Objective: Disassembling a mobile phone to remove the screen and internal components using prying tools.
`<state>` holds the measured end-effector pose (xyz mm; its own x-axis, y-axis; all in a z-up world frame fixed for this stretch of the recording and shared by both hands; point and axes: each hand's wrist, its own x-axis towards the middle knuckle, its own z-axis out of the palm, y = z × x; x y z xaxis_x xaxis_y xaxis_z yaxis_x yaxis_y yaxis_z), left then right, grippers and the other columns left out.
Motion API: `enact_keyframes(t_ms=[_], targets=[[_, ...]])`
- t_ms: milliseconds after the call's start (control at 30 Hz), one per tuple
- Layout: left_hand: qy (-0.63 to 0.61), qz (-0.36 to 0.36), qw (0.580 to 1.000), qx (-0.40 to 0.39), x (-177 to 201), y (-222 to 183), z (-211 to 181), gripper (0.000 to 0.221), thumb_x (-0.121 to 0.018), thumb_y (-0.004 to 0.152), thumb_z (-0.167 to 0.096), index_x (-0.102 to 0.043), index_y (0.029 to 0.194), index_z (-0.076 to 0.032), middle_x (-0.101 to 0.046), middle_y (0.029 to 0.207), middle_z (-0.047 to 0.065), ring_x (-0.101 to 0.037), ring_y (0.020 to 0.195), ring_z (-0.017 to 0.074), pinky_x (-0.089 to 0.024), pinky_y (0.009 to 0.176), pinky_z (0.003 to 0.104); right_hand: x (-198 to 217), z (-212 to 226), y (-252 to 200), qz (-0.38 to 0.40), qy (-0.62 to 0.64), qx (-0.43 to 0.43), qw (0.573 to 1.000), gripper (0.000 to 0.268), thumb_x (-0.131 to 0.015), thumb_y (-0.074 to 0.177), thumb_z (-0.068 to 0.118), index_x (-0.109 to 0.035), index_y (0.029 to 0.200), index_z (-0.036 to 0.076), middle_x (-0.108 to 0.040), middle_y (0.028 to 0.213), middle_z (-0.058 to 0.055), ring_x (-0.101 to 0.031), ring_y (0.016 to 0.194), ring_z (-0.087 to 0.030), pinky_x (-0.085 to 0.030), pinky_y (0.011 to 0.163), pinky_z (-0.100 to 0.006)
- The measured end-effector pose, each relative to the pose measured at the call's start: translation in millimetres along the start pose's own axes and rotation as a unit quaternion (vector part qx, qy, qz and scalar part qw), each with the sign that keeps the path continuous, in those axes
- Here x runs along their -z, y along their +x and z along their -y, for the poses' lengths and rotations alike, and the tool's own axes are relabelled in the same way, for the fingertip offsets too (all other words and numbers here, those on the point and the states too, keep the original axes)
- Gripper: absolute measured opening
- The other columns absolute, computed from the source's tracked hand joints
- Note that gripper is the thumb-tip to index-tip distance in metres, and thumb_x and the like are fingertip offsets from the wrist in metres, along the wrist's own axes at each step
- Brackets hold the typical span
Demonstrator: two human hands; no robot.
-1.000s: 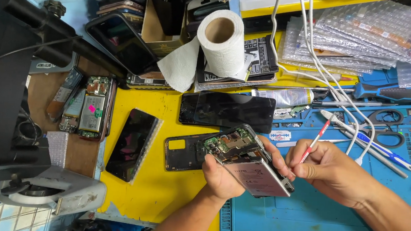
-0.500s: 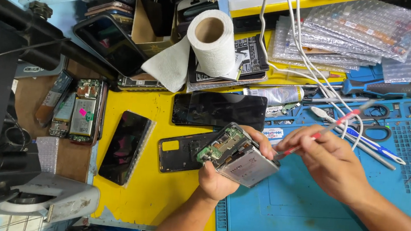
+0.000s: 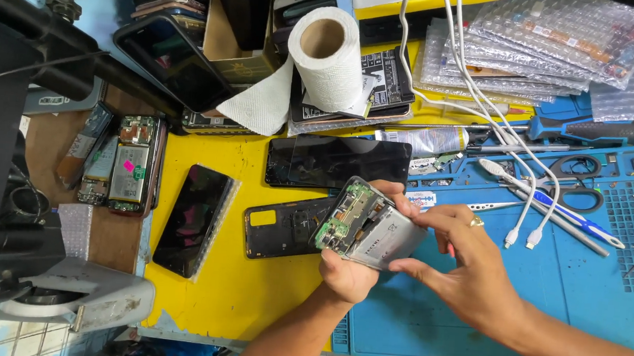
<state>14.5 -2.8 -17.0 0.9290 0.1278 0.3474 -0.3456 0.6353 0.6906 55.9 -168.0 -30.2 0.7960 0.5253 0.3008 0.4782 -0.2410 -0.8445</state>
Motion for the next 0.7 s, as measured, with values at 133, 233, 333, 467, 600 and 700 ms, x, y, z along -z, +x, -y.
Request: enact_keyframes(t_ms=[133,233,333,467,600,700], targets=[[-0.025,0.006,0.998,0.053,4,-6,5,0.105,-0.060,0.080,-0.083,-0.047,0.139,0.003,-0.064,0.124,0.010,-0.063,0.119,0.0230,-0.050,0.107,0.040,-5,-11,-7,-0.006,0.076,-0.080,0.994,0.050,-0.090,0.072,0.031,-0.064,0.112,0.016,-0.060,0.099,0.002,-0.045,0.075,-0.013,-0.038,0.070,-0.027],[-0.040,0.039,0.995,0.084,4,-6,4,0.101,-0.060,0.080,-0.083,-0.047,0.136,0.000,-0.061,0.123,0.009,-0.064,0.113,0.0320,-0.051,0.104,0.047,-4,-13,-6,0.008,0.078,-0.136,0.988,0.043,-0.093,0.071,0.027,-0.061,0.097,0.017,-0.064,0.094,0.005,-0.045,0.076,-0.011,-0.040,0.070,-0.026],[-0.011,0.047,0.995,0.083,7,-6,5,0.101,-0.055,0.081,-0.086,-0.047,0.135,-0.001,-0.061,0.124,0.008,-0.064,0.114,0.0320,-0.052,0.105,0.049,-5,-13,-6,0.002,0.077,-0.118,0.990,0.041,-0.091,0.073,0.028,-0.059,0.095,0.015,-0.058,0.090,0.003,-0.043,0.074,-0.012,-0.039,0.069,-0.027],[0.006,0.035,0.996,0.085,7,-7,5,0.102,-0.056,0.080,-0.087,-0.048,0.134,-0.001,-0.060,0.123,0.006,-0.061,0.118,0.0217,-0.051,0.107,0.041,-5,-14,-9,0.012,0.046,-0.136,0.990,0.042,-0.090,0.075,0.033,-0.058,0.097,0.016,-0.060,0.095,0.005,-0.044,0.074,-0.012,-0.040,0.070,-0.026],[0.054,0.035,0.996,0.064,4,-4,2,0.100,-0.050,0.082,-0.089,-0.051,0.130,-0.002,-0.059,0.122,0.006,-0.061,0.114,0.0208,-0.051,0.105,0.040,-6,-11,-9,0.004,0.029,-0.125,0.992,0.039,-0.087,0.078,0.033,-0.057,0.096,0.016,-0.063,0.099,0.004,-0.051,0.077,-0.012,-0.044,0.070,-0.027],[0.057,0.036,0.996,0.059,4,-4,2,0.099,-0.050,0.082,-0.089,-0.051,0.129,-0.002,-0.057,0.122,0.006,-0.058,0.117,0.0177,-0.049,0.107,0.038,-5,-7,-9,-0.001,0.036,-0.114,0.993,0.037,-0.086,0.079,0.031,-0.056,0.095,0.016,-0.066,0.103,0.002,-0.057,0.084,-0.012,-0.047,0.070,-0.027]])
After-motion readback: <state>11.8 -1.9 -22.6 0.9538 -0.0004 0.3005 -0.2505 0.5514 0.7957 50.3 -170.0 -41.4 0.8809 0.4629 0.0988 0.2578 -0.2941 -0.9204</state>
